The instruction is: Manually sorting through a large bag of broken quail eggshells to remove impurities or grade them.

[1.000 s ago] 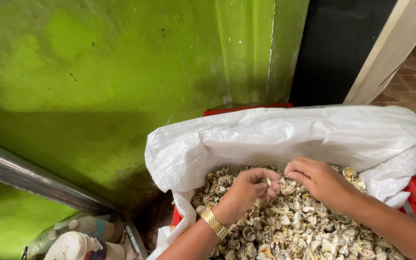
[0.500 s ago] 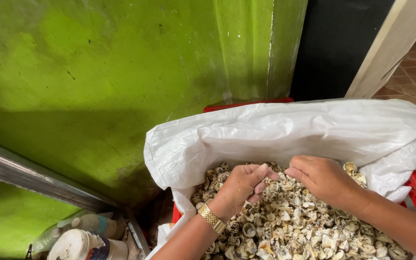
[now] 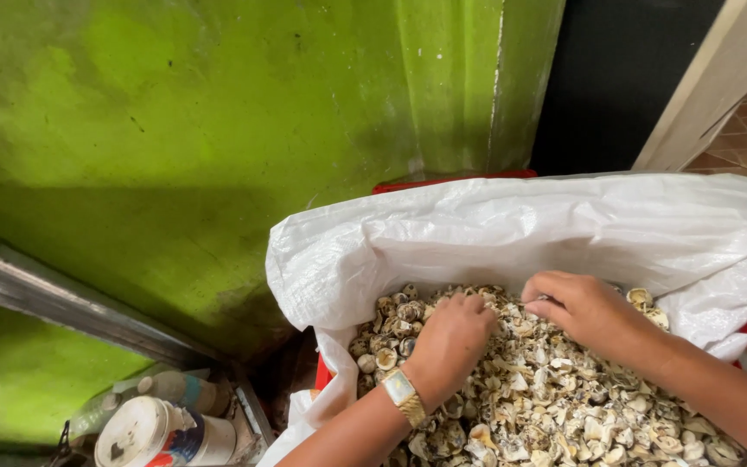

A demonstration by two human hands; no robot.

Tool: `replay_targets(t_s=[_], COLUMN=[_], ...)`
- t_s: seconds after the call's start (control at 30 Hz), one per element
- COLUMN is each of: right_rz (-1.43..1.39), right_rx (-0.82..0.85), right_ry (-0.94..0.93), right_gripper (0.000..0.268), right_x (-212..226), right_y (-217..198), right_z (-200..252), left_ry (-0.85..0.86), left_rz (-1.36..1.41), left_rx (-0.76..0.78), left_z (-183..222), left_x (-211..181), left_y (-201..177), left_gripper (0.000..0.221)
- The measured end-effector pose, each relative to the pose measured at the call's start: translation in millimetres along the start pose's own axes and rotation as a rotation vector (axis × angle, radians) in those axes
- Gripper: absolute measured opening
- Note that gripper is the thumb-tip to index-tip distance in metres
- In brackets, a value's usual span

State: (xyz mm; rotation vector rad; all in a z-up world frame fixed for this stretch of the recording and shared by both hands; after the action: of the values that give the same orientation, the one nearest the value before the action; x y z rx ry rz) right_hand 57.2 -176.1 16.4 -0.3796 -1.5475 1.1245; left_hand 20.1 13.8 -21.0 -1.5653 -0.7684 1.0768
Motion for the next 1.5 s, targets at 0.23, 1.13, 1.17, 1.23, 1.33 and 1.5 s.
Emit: replay_targets(t_s=[0.23,1.13,1.17,1.23,1.33,1.5], right_rz=[0.181,0.049,0.047,-0.009,-0.052,-0.041], right_rx=[0.027,0.101,0.098,-0.022,-0.07,0.045], right_ry=[0.047,-0.007,0.004,-0.008,0.02,-0.01], right_gripper=[0.039,0.014,0.014,0.017,0.032,0.025], right_x=[-17,-21,-22,-19,-18,-22], right_y=[8,-14,-17,-24,-21,-9], right_z=[-3,-7,-5,-5,-6,-9], left_ry=[0.103,0.06,0.069,0.016,0.009,0.017], left_rz=[-0.512,0.026,0.031,0.065,-0.001,0.003], left_rx=[-0.174,-0.342,-0.337,-0.392,-0.404,-0.215], left_z=[6,-9,-8,-3,-4,-1], left_x=[-21,13,7,-1,-2,-8], left_y=[5,5,-2,-19,-13,-6], left_gripper=[0.023,0.025,0.025,0.043,0.035,0.006])
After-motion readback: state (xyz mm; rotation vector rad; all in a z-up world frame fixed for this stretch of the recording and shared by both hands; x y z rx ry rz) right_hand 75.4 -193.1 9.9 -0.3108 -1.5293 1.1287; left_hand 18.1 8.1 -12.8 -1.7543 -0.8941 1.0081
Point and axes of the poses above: each hand's wrist, its own z-axis away from the middle knuckle, its own y-axis out of the palm, x = y × z, the point moved 1 cm from there along -z, towards the middle knuckle, and after that the axes turned 5 degrees about -y, right-handed, at the moved point
